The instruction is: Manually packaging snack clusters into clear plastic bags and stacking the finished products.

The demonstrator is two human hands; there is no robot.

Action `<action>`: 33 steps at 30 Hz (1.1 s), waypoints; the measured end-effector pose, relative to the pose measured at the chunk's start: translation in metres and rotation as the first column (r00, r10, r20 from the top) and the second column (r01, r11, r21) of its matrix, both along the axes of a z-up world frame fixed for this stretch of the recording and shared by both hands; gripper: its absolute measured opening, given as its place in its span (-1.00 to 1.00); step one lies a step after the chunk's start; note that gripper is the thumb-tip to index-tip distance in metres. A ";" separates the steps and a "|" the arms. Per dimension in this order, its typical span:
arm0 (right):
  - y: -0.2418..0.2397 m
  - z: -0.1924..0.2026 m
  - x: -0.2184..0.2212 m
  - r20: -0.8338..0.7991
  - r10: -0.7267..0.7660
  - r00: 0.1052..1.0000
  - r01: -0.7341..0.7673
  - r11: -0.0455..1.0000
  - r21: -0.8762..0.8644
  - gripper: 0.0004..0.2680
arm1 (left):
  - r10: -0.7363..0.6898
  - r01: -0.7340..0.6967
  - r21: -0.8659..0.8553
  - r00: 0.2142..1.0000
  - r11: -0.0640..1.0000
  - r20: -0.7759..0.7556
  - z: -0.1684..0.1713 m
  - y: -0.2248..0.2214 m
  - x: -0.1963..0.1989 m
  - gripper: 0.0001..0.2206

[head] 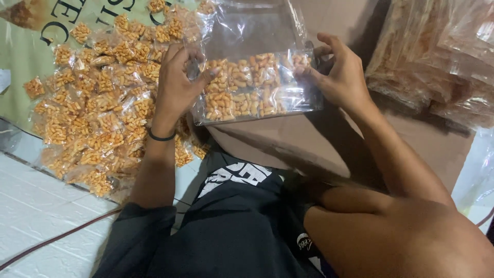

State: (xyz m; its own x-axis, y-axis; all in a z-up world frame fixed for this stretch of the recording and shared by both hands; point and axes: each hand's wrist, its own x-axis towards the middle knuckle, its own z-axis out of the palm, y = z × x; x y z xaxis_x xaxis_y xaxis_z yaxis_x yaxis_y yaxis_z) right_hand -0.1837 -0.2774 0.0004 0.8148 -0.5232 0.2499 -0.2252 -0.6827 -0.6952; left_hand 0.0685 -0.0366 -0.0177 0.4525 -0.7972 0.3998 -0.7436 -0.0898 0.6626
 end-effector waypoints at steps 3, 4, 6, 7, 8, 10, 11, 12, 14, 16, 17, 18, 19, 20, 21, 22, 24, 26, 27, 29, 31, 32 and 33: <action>-0.002 0.008 0.004 -0.066 0.009 0.998 0.006 0.975 0.224 -0.43 | 0.009 -0.010 0.032 1.000 0.999 0.015 0.009 0.000 -0.004 -0.68; -0.001 0.011 0.006 -0.078 0.010 0.997 0.020 0.931 0.365 -0.42 | 0.037 -0.039 0.088 0.999 0.995 0.023 0.012 0.000 -0.005 -0.64; -0.002 0.015 0.007 -0.089 0.036 0.995 0.013 0.871 0.492 -0.54 | 0.028 -0.033 0.108 0.998 0.994 0.047 0.009 0.003 -0.001 -0.66; -0.003 0.017 0.007 -0.098 0.064 0.993 0.009 0.793 0.609 -0.65 | 0.019 -0.028 0.128 0.997 0.991 0.069 0.007 0.004 0.000 -0.68; -0.005 0.013 0.004 -0.097 0.065 0.993 0.007 0.793 0.609 -0.65 | 0.020 -0.029 0.128 0.997 0.991 0.070 0.010 0.005 0.000 -0.68; -0.009 0.007 -0.001 -0.037 0.144 0.989 -0.092 0.788 0.609 -0.74 | 0.000 0.001 0.131 1.000 0.991 -0.009 0.017 0.006 -0.001 -0.58; -0.010 0.005 -0.002 -0.034 0.145 0.989 -0.094 0.788 0.608 -0.74 | 0.001 0.000 0.130 1.000 0.992 -0.007 0.019 0.006 -0.002 -0.58; -0.011 0.002 -0.003 0.006 0.169 0.986 -0.130 0.740 0.660 -0.76 | -0.009 0.014 0.102 0.999 0.995 -0.050 0.022 0.006 -0.003 -0.60; -0.008 0.006 -0.005 0.049 0.188 0.981 -0.167 0.688 0.706 -0.78 | -0.022 0.029 0.072 0.996 0.997 -0.092 0.028 0.007 -0.004 -0.62; -0.002 0.019 -0.007 0.013 0.183 0.983 -0.140 0.701 0.700 -0.82 | -0.065 0.081 0.038 0.950 0.996 -0.305 0.033 0.008 -0.004 -0.56; -0.004 0.021 -0.009 0.013 0.182 0.983 -0.139 0.702 0.699 -0.82 | -0.067 0.082 0.037 0.950 0.996 -0.305 0.034 0.008 -0.003 -0.56; -0.006 0.023 -0.011 0.037 0.195 0.980 -0.168 0.713 0.680 -0.81 | -0.114 0.105 -0.045 0.896 0.993 -0.429 0.035 0.008 -0.001 -0.59; -0.008 0.025 -0.012 0.061 0.209 0.976 -0.196 0.724 0.661 -0.80 | -0.168 0.117 -0.128 0.824 0.985 -0.541 0.036 0.008 0.000 -0.61; -0.009 0.027 -0.014 0.062 0.207 0.976 -0.196 0.726 0.660 -0.80 | -0.171 0.119 -0.129 0.825 0.984 -0.539 0.040 0.009 -0.001 -0.61; -0.009 0.029 -0.016 0.138 0.221 0.966 -0.258 0.738 0.624 -0.79 | -0.219 0.131 -0.192 0.795 0.973 -0.566 0.044 0.009 -0.002 -0.61; -0.010 0.030 -0.019 0.211 0.236 0.949 -0.316 0.747 0.584 -0.77 | -0.266 0.138 -0.253 0.762 0.958 -0.591 0.047 0.010 -0.004 -0.60; -0.005 0.039 -0.020 0.267 0.254 0.930 -0.361 0.775 0.519 -0.81 | -0.338 0.186 -0.337 0.809 0.923 -0.480 0.049 0.007 -0.004 -0.63; -0.001 0.047 -0.022 0.318 0.274 0.908 -0.399 0.798 0.452 -0.84 | -0.399 0.240 -0.411 0.843 0.879 -0.361 0.053 0.007 -0.007 -0.65; 0.000 0.050 -0.023 0.327 0.317 0.890 -0.426 0.834 0.350 -0.84 | -0.365 0.238 -0.386 0.882 0.891 -0.299 0.056 0.009 -0.009 -0.61; -0.001 0.048 -0.024 0.331 0.363 0.871 -0.450 0.859 0.242 -0.83 | -0.329 0.233 -0.361 0.915 0.903 -0.233 0.058 0.009 -0.013 -0.56; -0.004 0.038 -0.025 0.321 0.394 0.861 -0.468 0.861 0.200 -0.88 | -0.254 0.266 -0.254 0.964 0.930 0.081 0.054 0.009 -0.018 -0.74; 0.001 0.040 -0.027 0.321 0.392 0.862 -0.468 0.860 0.203 -0.88 | -0.254 0.266 -0.252 0.964 0.930 0.079 0.043 0.014 -0.019 -0.74; 0.005 0.041 -0.030 0.267 0.378 0.887 -0.442 0.862 0.248 -0.90 | -0.279 0.288 -0.201 0.958 0.936 0.070 0.032 0.018 -0.020 -0.70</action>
